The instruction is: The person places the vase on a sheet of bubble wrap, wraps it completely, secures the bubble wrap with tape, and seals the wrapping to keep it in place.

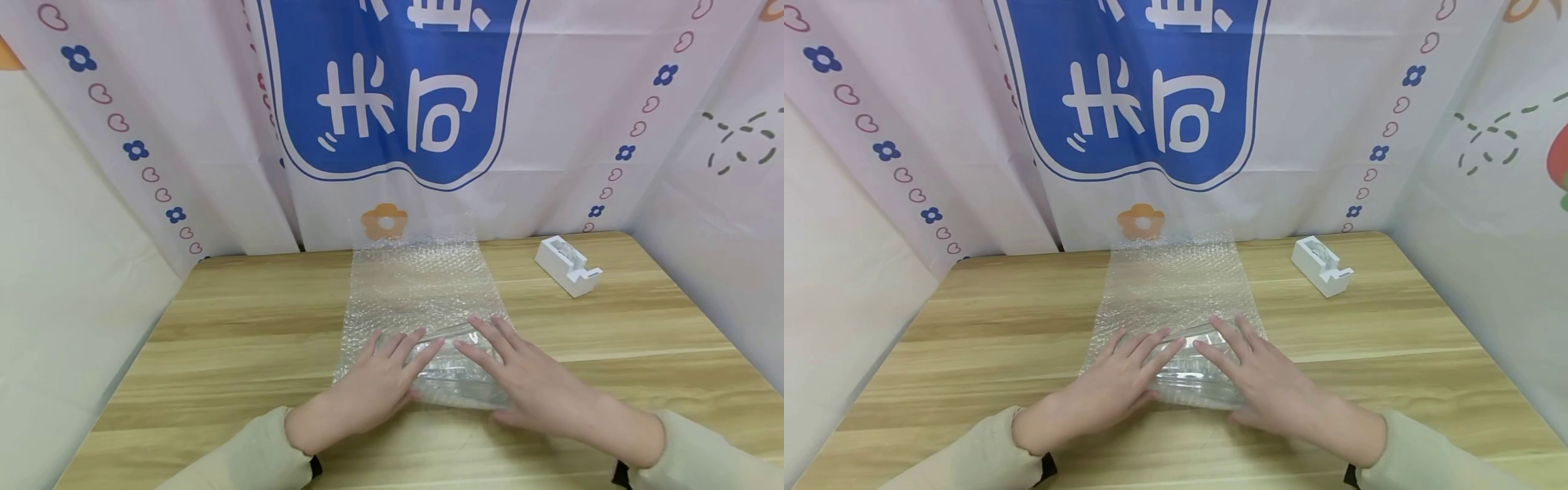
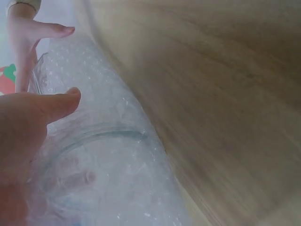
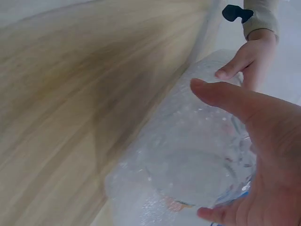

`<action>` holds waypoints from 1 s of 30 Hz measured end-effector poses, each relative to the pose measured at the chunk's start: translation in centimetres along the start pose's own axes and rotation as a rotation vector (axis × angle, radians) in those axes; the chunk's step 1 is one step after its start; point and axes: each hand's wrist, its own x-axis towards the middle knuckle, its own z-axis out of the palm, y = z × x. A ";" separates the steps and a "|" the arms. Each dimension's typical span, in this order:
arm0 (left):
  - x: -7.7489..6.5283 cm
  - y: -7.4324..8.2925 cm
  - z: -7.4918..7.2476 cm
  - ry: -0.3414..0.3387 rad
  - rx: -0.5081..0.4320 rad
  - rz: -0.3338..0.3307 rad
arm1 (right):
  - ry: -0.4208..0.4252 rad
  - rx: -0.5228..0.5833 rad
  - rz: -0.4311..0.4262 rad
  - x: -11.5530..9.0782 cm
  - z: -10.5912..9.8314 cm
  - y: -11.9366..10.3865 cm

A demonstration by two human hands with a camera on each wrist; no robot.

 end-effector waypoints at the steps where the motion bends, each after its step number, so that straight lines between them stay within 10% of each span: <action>1: 0.0 -0.1 0.0 -0.007 0.001 0.002 | 0.015 0.009 -0.007 0.0 0.2 0.2; 30: 0.3 -2.3 0.4 0.123 -0.243 -0.020 | 0.215 0.047 -0.228 1.6 1.6 4.5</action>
